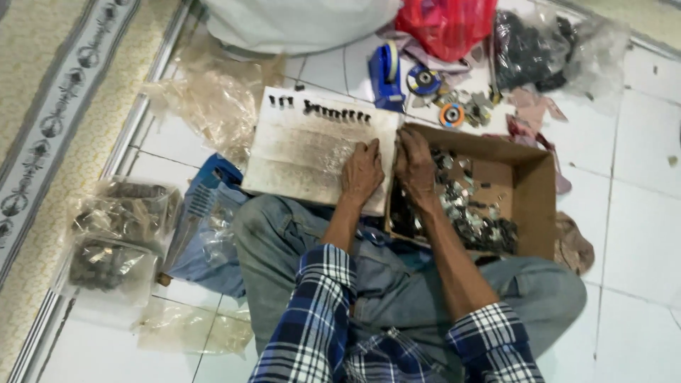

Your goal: Organizing small metal components by picking them from a box and arranging them in rows on a board.

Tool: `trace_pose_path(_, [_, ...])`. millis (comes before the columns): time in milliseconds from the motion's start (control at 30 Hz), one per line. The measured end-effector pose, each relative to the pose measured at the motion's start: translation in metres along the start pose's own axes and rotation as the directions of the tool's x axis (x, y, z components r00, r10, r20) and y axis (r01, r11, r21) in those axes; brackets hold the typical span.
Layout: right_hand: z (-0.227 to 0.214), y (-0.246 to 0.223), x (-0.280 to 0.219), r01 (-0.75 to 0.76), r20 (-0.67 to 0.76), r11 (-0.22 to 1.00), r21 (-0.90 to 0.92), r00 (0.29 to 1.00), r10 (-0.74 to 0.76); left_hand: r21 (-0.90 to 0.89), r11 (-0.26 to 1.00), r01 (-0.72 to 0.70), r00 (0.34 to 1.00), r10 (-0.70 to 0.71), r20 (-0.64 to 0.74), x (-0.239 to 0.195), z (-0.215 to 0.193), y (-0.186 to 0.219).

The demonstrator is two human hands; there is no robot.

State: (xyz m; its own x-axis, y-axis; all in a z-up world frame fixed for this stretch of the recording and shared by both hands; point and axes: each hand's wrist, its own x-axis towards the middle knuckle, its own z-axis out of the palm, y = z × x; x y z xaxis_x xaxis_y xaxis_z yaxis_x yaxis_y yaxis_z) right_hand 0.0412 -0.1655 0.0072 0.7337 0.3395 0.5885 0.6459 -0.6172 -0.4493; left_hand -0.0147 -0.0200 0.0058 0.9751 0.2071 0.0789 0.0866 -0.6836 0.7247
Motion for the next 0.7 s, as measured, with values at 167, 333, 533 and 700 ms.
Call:
trace_pose_path(167, [-0.066,0.050,-0.061,-0.144,0.124,0.989,-0.021,0.982,0.145,0.075,0.993,-0.096,0.994,0.099,-0.043,-0.009,0.019,-0.005])
trace_pose_path(333, [-0.093,0.074,-0.104,-0.396,0.520,0.896,-0.203,0.732,0.441,-0.140,0.986,-0.089,0.996,0.084,-0.044,-0.030,-0.004,0.035])
trace_pose_path(533, [-0.017,0.121,-0.156,-0.286,0.548,0.936,-0.205,0.759,0.352,-0.115,0.961,-0.251,0.944,0.269,0.190,-0.039,0.082,0.039])
trace_pose_path(700, [-0.011,0.133,-0.147,-0.265,0.549,0.951,-0.160,0.776,0.309,0.306,0.861,-0.406,0.878,0.274,0.393,-0.067,0.110,0.018])
